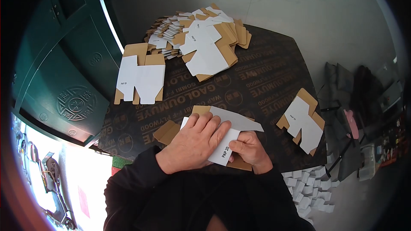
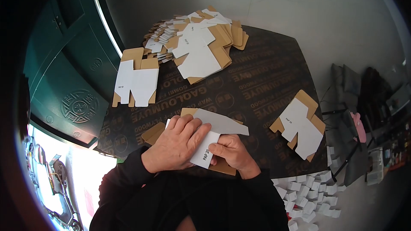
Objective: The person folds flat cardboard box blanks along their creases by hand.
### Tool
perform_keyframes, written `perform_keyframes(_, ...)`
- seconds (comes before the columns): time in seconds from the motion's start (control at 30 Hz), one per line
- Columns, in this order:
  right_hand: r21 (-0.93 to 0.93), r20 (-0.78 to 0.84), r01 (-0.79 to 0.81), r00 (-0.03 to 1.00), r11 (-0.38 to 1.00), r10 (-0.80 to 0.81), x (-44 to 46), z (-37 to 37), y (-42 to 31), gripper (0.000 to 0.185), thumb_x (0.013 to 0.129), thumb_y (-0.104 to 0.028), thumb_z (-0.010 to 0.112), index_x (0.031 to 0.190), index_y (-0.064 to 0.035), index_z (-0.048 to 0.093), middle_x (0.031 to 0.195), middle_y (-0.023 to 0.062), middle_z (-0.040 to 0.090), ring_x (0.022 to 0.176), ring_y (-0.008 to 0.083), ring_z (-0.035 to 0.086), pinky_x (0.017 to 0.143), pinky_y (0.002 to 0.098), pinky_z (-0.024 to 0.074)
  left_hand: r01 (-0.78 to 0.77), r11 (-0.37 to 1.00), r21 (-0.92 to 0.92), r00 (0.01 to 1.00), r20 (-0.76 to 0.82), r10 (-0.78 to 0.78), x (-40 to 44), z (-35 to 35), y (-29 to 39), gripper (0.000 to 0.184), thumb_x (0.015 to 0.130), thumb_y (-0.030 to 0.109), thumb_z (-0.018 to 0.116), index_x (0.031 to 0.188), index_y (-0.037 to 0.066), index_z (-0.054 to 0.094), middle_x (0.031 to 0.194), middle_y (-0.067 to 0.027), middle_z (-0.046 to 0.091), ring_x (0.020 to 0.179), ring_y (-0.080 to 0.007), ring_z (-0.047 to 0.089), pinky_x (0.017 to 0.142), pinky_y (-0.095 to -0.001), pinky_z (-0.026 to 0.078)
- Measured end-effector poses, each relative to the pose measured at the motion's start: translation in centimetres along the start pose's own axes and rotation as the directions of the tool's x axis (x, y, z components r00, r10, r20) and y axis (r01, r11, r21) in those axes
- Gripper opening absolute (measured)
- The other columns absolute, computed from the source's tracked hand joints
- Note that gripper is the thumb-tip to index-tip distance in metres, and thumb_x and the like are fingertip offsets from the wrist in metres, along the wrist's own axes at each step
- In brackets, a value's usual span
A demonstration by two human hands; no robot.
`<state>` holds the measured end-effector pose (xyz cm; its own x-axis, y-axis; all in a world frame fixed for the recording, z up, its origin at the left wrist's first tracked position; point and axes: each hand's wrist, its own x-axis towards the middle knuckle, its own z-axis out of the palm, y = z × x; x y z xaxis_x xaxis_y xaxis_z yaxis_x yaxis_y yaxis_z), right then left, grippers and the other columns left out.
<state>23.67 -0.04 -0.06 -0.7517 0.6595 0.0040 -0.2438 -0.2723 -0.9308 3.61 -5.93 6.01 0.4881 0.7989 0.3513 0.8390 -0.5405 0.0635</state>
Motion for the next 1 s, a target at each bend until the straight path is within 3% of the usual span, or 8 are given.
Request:
perform_keyframes(0.07,0.047,0.066,-0.037,0.997,0.998,0.033,-0.2,-0.5,0.3,0.019,0.089,-0.006,0.053,0.098,0.0078,0.062,0.081,0.0159,0.066,0.063,0.0164,0.061,0.059,0.0225,0.0501,-0.019,1.000,0.014,1.000,-0.012,0.019,0.0,0.2,-0.1,0.083,0.059,0.027,0.078,0.129,0.003,0.040,0.115,-0.0148,0.045,0.106,-0.0305,0.042,0.088,-0.0390,0.034)
perform_keyframes(0.27,0.011,0.028,-0.020,0.999,1.000,0.020,-0.1,1.1,0.0,0.032,0.087,-0.007,0.055,0.114,0.0091,0.054,0.101,0.0190,0.064,0.083,0.0200,0.062,0.075,0.0255,0.0505,-0.031,0.999,-0.021,0.999,-0.013,0.030,0.1,0.3,-0.5,0.083,0.060,0.026,0.078,0.130,0.003,0.040,0.114,-0.0146,0.045,0.106,-0.0306,0.042,0.089,-0.0392,0.033)
perform_keyframes(0.4,0.378,0.047,-0.017,0.999,0.926,0.000,0.2,1.7,0.2,0.043,0.086,-0.006,0.052,0.126,0.0087,0.045,0.117,0.0205,0.057,0.100,0.0236,0.057,0.090,0.0320,0.0457,-0.036,0.999,-0.019,0.999,0.006,0.036,0.3,-0.6,-0.3,0.085,0.058,0.027,0.079,0.130,0.003,0.039,0.115,-0.0149,0.045,0.106,-0.0307,0.042,0.089,-0.0393,0.033)
perform_keyframes(0.57,0.503,-0.192,0.085,0.981,0.860,0.015,1.4,0.9,0.4,0.047,0.086,-0.008,0.050,0.130,0.0077,0.041,0.120,0.0217,0.055,0.103,0.0252,0.056,0.090,0.0349,0.0442,0.006,0.999,0.044,0.999,-0.052,-0.003,0.1,-0.6,-1.3,0.090,0.056,0.027,0.081,0.131,0.003,0.038,0.117,-0.0157,0.044,0.107,-0.0314,0.042,0.091,-0.0399,0.034)
perform_keyframes(0.77,0.525,-0.125,0.171,0.984,0.834,-0.124,1.3,-2.2,0.2,0.047,0.087,-0.012,0.047,0.130,0.0071,0.041,0.119,0.0219,0.056,0.104,0.0267,0.056,0.093,0.0358,0.0403,0.091,0.994,0.057,0.995,-0.039,-0.088,0.8,-1.4,-2.9,0.096,0.053,0.028,0.083,0.132,0.002,0.037,0.118,-0.0163,0.044,0.108,-0.0323,0.042,0.093,-0.0409,0.034)
perform_keyframes(0.9,0.220,-0.201,0.337,0.934,0.916,-0.295,1.2,-0.5,-3.1,0.050,0.088,-0.017,0.048,0.132,0.0061,0.041,0.120,0.0237,0.054,0.112,0.0272,0.051,0.097,0.0353,0.0353,0.173,0.985,-0.026,0.972,-0.158,-0.175,2.0,-1.8,-3.8,0.093,0.055,0.032,0.084,0.129,-0.001,0.038,0.116,-0.0173,0.045,0.106,-0.0324,0.043,0.091,-0.0393,0.034)
perform_keyframes(0.93,0.219,-0.203,0.341,0.932,0.914,-0.299,1.2,-0.2,-3.6,0.050,0.088,-0.017,0.048,0.132,0.0061,0.041,0.120,0.0237,0.054,0.112,0.0272,0.051,0.097,0.0353,0.0353,0.169,0.985,-0.024,0.972,-0.159,-0.171,2.3,-1.9,-4.1,0.093,0.055,0.032,0.084,0.129,-0.001,0.038,0.116,-0.0173,0.045,0.106,-0.0324,0.043,0.091,-0.0393,0.034)
perform_keyframes(1.0,-0.047,-0.300,0.382,0.876,0.923,-0.378,1.2,0.4,-4.5,0.051,0.089,-0.019,0.050,0.133,0.0054,0.040,0.124,0.0248,0.051,0.116,0.0273,0.049,0.099,0.0355,0.0325,0.246,0.960,-0.130,0.951,-0.159,-0.266,2.7,-1.8,-5.0,0.092,0.059,0.035,0.083,0.130,-0.002,0.037,0.117,-0.0181,0.044,0.108,-0.0326,0.042,0.093,-0.0407,0.034)
